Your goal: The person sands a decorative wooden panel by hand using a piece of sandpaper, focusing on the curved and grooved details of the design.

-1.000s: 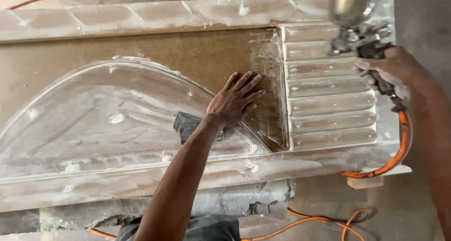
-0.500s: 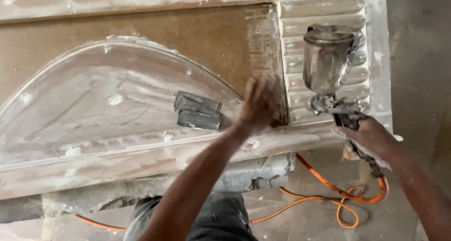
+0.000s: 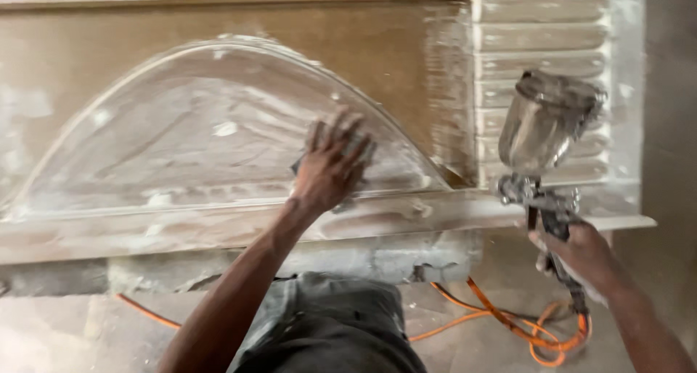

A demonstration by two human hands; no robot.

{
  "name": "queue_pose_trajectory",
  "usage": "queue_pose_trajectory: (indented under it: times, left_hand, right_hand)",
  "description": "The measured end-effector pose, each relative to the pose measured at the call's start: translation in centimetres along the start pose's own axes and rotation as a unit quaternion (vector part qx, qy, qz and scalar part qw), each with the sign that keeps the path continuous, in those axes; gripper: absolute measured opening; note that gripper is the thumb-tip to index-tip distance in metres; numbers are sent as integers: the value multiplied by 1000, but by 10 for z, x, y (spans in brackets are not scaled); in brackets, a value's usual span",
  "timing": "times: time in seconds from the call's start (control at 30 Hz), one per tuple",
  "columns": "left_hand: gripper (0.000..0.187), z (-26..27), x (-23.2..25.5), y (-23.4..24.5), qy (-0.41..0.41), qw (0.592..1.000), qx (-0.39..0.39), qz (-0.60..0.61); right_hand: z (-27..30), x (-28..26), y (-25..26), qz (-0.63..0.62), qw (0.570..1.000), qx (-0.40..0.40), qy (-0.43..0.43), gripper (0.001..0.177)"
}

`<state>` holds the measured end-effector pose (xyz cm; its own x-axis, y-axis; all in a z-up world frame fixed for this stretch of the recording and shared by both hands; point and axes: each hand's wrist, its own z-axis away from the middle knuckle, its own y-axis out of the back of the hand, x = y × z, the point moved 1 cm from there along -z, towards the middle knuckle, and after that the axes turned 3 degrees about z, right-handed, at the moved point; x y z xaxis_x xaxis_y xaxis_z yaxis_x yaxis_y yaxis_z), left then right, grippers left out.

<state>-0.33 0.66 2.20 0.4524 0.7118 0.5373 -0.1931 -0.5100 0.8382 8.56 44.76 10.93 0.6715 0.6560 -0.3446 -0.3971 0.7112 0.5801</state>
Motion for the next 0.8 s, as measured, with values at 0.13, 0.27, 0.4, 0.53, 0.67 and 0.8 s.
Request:
queue_pose_trajectory:
  times: [0.13, 0.27, 0.4, 0.53, 0.67, 0.8]
  left_hand:
    - [60, 60, -28, 13, -17, 999, 3, -36]
    - [61, 76, -36, 6, -34, 997, -61, -40]
    - [63, 78, -43, 8, -62, 997, -14, -38]
    - [60, 75, -59, 9, -82, 994, -50, -51]
    - [57, 76, -62, 6, -101, 993, -24, -50]
    - [54, 79, -60, 10, -86, 994, -24, -61]
  right_hand:
    - [13, -24, -36, 35, 999, -35, 15, 25]
    - [39, -73, -75, -21, 988, -132, 83, 24]
    - [50, -137, -116, -47, 969, -168, 175, 23]
    - [29, -202, -136, 22, 972, -86, 215, 21]
    - [11, -237, -148, -30, 953, -136, 270, 20]
    - [7, -239, -157, -53, 937, -149, 312, 16]
